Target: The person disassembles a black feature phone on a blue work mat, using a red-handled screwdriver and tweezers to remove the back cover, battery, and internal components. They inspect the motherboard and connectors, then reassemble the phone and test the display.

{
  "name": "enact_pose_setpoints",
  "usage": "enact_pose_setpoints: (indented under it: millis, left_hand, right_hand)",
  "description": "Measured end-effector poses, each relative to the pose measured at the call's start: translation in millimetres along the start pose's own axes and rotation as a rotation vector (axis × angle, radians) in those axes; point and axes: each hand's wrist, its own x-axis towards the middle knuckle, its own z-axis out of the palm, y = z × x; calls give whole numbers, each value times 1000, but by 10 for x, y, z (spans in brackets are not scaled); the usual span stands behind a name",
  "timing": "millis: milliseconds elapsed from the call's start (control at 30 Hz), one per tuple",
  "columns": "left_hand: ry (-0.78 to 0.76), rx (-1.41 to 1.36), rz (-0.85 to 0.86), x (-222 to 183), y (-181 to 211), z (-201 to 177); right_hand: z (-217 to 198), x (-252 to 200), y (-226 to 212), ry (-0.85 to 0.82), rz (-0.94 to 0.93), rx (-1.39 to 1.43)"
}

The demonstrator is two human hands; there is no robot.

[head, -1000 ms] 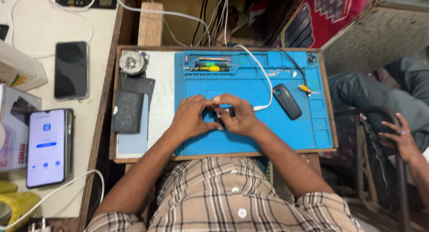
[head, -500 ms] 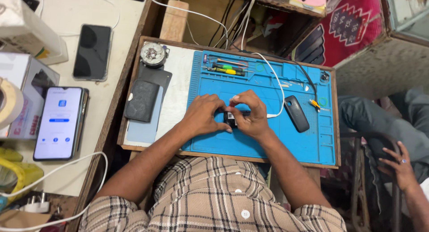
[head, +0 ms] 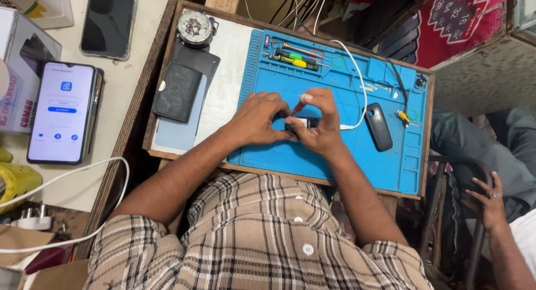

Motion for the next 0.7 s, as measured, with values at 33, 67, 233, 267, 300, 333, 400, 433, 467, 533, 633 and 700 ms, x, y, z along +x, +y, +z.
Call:
enact_pose_setpoints:
  millis: [33,67,233,267,300,333,400,433,467,533,633,700]
  left_hand:
    - [-2,0,17,19,-25,-18]
    - [-4,1,35,40,-37,-34]
    - [57,-5,38,9,-35,-9]
    - [69,-5,32,5,-32,-7]
    - [69,-12,31,4,-30,1]
    - [69,-19,29,1,-28,8]
    - [77,-29,26,-1,-23,25]
    - [83,-31,25,1,-27,23]
    - [89,-33,24,8,-31,21]
    - [75,-30,5,17,-34,17]
    - [54,-28,-7,27,-35,27]
    - [53,-30,-9,36,-31,18]
  right_hand:
    - [-1,18,21,37,27,24]
    - [-12,32,30,74,54,47]
    - [11,-2,40,34,59,114]
    - [18,3,48,47,31,77]
    - [15,5,56,72,65,101]
    - [17,3,57,97,100,124]
    - [4,0,49,90,137,173]
    - [2,5,43,60,142,197]
    - [-7,15,41,31,146,222]
    - [-23,32,36,24,44,49]
    - [-27,30,13,33,81,61]
    - [-23,38,5,29,120,130]
